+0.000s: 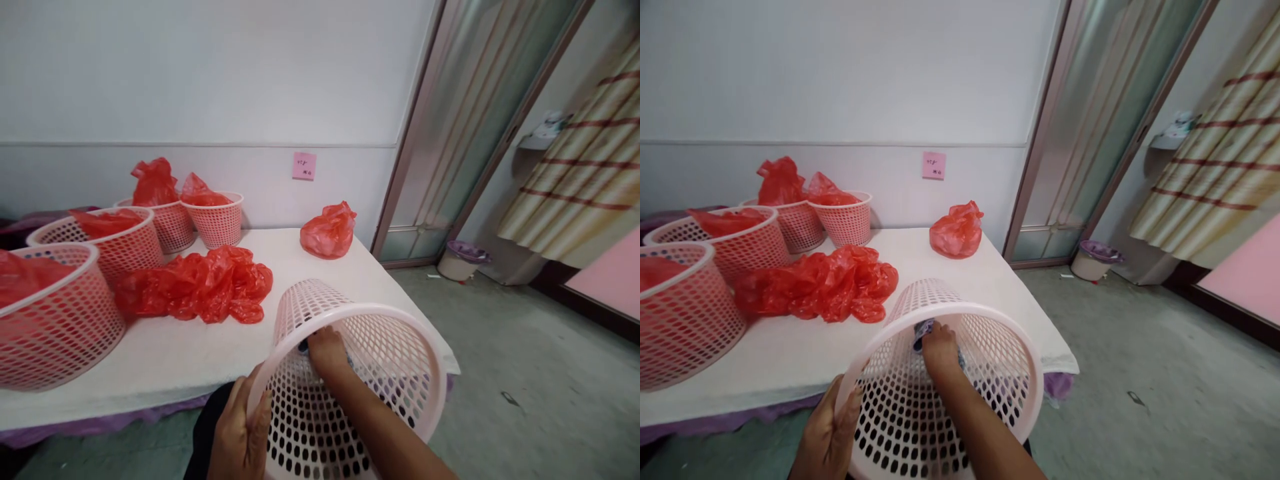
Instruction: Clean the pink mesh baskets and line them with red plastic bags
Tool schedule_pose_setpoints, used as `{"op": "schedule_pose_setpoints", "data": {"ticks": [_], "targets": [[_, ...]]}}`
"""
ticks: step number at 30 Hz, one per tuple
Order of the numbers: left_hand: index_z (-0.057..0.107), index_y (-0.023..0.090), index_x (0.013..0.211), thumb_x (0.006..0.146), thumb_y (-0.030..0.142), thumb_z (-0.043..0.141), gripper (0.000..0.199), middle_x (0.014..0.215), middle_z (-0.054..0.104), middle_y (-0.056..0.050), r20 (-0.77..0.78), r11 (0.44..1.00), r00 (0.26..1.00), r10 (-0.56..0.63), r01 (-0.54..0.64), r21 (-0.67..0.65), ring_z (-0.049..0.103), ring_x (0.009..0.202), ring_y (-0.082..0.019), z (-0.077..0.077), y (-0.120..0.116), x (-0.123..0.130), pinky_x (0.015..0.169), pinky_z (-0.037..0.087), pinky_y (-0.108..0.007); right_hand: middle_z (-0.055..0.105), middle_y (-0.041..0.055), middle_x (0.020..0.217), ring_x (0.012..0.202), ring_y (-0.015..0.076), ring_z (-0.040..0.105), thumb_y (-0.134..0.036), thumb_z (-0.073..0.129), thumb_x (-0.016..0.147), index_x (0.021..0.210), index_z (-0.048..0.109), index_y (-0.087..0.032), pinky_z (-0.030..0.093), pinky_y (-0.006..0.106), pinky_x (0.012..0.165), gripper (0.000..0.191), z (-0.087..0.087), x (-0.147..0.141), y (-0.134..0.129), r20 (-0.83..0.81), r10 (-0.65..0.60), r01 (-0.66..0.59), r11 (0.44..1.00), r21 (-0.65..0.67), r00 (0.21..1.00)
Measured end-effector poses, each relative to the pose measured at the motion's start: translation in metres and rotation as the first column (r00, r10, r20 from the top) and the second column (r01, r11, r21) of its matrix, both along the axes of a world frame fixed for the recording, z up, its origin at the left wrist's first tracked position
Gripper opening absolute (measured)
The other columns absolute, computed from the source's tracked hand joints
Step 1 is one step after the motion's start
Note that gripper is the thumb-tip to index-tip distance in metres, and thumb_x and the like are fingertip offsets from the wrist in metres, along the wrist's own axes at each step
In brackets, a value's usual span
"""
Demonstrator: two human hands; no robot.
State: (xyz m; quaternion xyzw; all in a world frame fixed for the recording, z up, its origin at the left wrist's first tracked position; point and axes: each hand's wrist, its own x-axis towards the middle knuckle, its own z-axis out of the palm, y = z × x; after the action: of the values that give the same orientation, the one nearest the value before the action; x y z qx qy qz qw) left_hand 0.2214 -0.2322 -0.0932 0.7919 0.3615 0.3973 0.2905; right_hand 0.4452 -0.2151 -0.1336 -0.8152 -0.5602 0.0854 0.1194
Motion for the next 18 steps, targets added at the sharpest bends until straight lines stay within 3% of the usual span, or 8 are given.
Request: {"op": "schedule_pose_setpoints", "data": {"ticks": [5, 8, 11, 14, 16, 18], "targets": [[0.055, 0.021, 0.126, 0.095, 0.038, 0.044, 0.037, 0.124, 0.066, -0.009, -0.003, 0.999, 0.999, -0.033, 0.033, -0.026, 0.061, 0.117, -0.022, 0.009, 0.000, 0.006, 0.098, 0.051, -0.036, 0.069, 0.0089, 0.113, 0.100, 0.0222, 0.064, -0.016, 0.055, 0.079, 0.117, 0.064, -0.021, 0.048, 0.031, 0.088, 0.039, 0.016, -0.038, -0.022, -0.188, 0.097, -0.085, 0.994, 0.070, 0.977], [0.054, 0.020, 0.127, 0.096, 0.039, 0.042, 0.038, 0.125, 0.064, -0.009, 0.016, 0.997, 0.999, -0.033, 0.034, -0.065, 0.060, 0.117, -0.023, 0.016, -0.002, 0.009, 0.099, 0.049, -0.037, 0.067, 0.0075, 0.115, 0.100, 0.0196, 0.063, -0.016, 0.051, 0.082, 0.123, 0.059, -0.022, 0.048, 0.029, 0.087, 0.042, 0.023, -0.060, -0.046, -0.245, 0.186, -0.148, 0.975, 0.163, 0.952], [0.054, 0.021, 0.125, 0.096, 0.039, 0.042, 0.037, 0.122, 0.064, -0.008, 0.030, 0.995, 0.999, -0.022, 0.025, -0.096, 0.059, 0.116, -0.023, 0.019, -0.002, 0.011, 0.100, 0.047, -0.038, 0.068, 0.0089, 0.103, 0.088, 0.0234, 0.063, -0.013, 0.051, 0.081, 0.112, 0.064, -0.023, 0.050, 0.034, 0.076, 0.035, 0.021, -0.057, -0.069, -0.061, 0.269, -0.256, 0.953, 0.163, 0.961], [0.054, 0.022, 0.126, 0.096, 0.039, 0.041, 0.036, 0.119, 0.063, -0.007, 0.032, 0.995, 0.999, -0.015, 0.018, -0.102, 0.057, 0.117, -0.023, 0.020, -0.002, 0.011, 0.101, 0.045, -0.038, 0.069, 0.0135, 0.088, 0.084, 0.0285, 0.063, -0.001, 0.051, 0.074, 0.084, 0.069, -0.018, 0.050, 0.042, 0.074, 0.027, 0.017, -0.040, -0.084, 0.132, 0.184, -0.194, 0.978, 0.072, 0.974], [0.053, 0.022, 0.126, 0.096, 0.039, 0.041, 0.036, 0.117, 0.063, -0.007, 0.029, 0.995, 0.999, -0.031, 0.034, -0.097, 0.057, 0.115, -0.023, 0.021, -0.002, 0.012, 0.100, 0.045, -0.038, 0.069, 0.0157, 0.085, 0.084, 0.0304, 0.064, 0.002, 0.052, 0.068, 0.078, 0.069, -0.017, 0.051, 0.045, 0.075, 0.027, 0.018, -0.036, -0.092, 0.147, 0.151, -0.158, 0.987, 0.039, 0.978], [0.054, 0.022, 0.125, 0.096, 0.038, 0.042, 0.036, 0.114, 0.063, -0.007, 0.032, 0.995, 0.999, -0.042, 0.045, -0.088, 0.058, 0.113, -0.023, 0.023, -0.002, 0.014, 0.099, 0.045, -0.038, 0.070, 0.0139, 0.088, 0.084, 0.0292, 0.065, 0.000, 0.055, 0.065, 0.086, 0.069, -0.018, 0.053, 0.043, 0.076, 0.031, 0.023, -0.046, -0.100, 0.072, 0.185, -0.189, 0.981, 0.042, 0.980]]}}
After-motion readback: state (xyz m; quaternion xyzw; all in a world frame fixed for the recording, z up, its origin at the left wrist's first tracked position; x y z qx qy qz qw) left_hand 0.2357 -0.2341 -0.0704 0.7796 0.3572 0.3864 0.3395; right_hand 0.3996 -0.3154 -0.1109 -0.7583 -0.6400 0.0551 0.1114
